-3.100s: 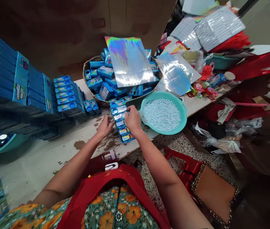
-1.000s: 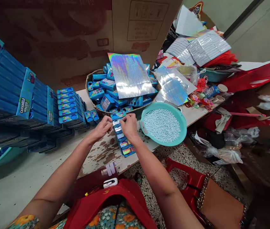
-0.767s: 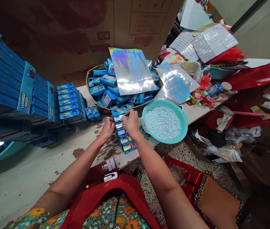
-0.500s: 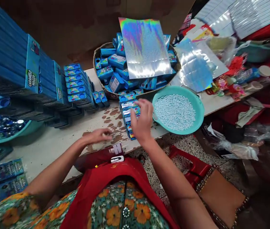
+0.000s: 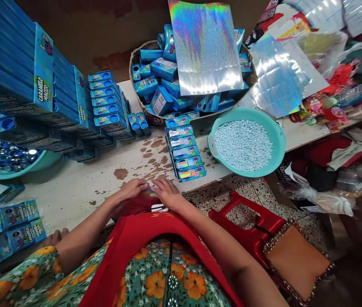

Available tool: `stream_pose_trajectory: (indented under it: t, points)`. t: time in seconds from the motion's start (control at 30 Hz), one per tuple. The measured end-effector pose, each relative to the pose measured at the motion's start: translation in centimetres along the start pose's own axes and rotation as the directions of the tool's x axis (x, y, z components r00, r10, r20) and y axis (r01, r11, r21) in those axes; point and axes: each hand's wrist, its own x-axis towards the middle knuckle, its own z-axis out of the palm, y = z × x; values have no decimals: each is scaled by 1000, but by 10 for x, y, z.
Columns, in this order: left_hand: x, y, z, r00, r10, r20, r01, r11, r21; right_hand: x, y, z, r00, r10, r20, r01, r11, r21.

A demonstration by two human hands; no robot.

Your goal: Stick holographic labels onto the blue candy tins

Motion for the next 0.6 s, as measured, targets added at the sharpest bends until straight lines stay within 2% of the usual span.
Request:
stream_pose_trajectory:
  t: [0.13, 0.27, 0.33, 0.37, 0.43, 0.5, 0.6]
  points:
    - [3, -3, 0, 1000, 27, 7, -27, 999, -20, 2, -2, -3, 999, 18, -35, -19, 1000, -23]
    - [6, -8, 1, 1000, -8, 11, 8, 1000, -30, 15, -12, -16, 997, 68, 21, -68, 998, -21]
    - [2, -5, -2, 997, -33, -74, 25, 994, -102, 19, -22, -33, 990, 144, 0, -144, 989, 45]
    - [-2, -1, -5, 991, -18, -135, -6, 984, -176, 20, -27, -44, 981, 189, -32, -186, 978, 97]
    - [-12, 12, -13, 971, 82, -226, -161, 920, -358, 21, -39, -70, 956, 275, -101, -249, 944, 214]
    - [-22, 32, -23, 953, 204, -222, -291, 817, -498, 22, -50, -98, 933, 330, -146, -275, 912, 305]
    - [-30, 62, -43, 960, 237, -152, -280, 741, -611, 26, -59, -131, 885, 406, -229, -310, 879, 361]
